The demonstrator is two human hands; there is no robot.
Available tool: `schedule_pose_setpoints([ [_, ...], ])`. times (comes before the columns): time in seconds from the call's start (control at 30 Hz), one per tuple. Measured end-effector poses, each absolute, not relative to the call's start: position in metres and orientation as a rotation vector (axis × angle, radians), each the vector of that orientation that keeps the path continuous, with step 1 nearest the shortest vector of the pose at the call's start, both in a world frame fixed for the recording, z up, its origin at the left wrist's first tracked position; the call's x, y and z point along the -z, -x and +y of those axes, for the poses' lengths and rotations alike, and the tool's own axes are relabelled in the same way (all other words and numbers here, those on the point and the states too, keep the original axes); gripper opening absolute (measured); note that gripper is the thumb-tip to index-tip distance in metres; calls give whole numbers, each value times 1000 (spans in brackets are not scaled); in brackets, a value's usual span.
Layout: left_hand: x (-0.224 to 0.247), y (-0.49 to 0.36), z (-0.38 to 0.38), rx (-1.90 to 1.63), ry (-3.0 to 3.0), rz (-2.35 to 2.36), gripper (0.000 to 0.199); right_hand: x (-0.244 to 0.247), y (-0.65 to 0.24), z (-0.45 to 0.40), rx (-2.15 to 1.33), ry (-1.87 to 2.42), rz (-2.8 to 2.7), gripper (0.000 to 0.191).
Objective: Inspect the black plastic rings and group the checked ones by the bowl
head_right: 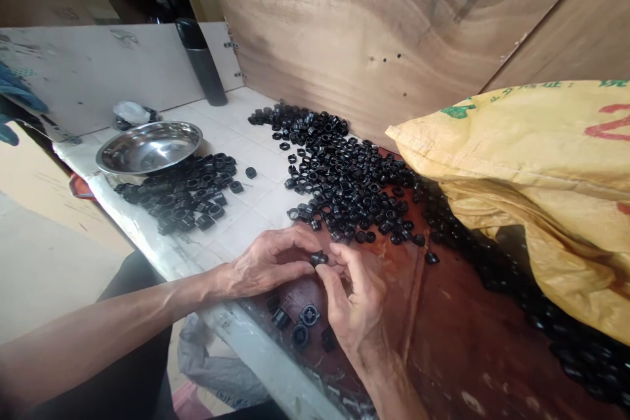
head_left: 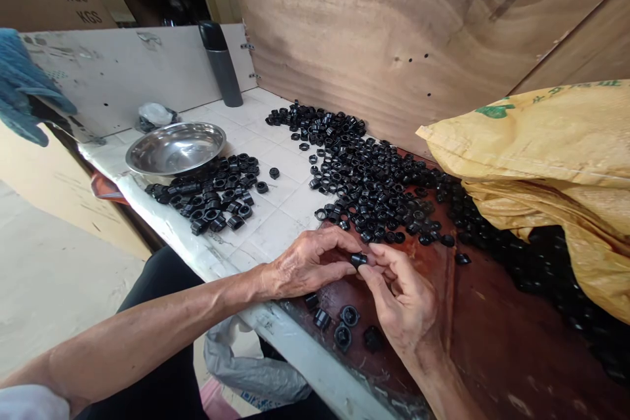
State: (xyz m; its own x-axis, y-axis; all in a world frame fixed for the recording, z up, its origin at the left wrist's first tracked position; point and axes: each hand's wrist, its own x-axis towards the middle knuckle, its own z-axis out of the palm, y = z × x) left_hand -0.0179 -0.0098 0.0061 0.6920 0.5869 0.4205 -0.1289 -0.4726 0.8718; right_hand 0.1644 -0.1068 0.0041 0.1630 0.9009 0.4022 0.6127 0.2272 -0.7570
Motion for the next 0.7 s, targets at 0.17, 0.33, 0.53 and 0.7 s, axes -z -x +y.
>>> schedule_pose_setpoints([
  [0.17, -5, 17, -11, -897, -1924, 327, 22, -5, -165, -109, -313, 1454, -1626, 11],
  [0.33, -2, 20, -10, -892, -1883, 390, 22, -10, -167, -108, -380, 1430, -1696, 14],
  [0.53, -3, 20, -10, -835, -1926, 325, 25, -2, -169, -104, -250, 1521, -1725, 42],
  [0.7, -2, 19, -11, -873, -1839, 370, 24, -10, -166, -108, -335, 1452, -1666, 21],
])
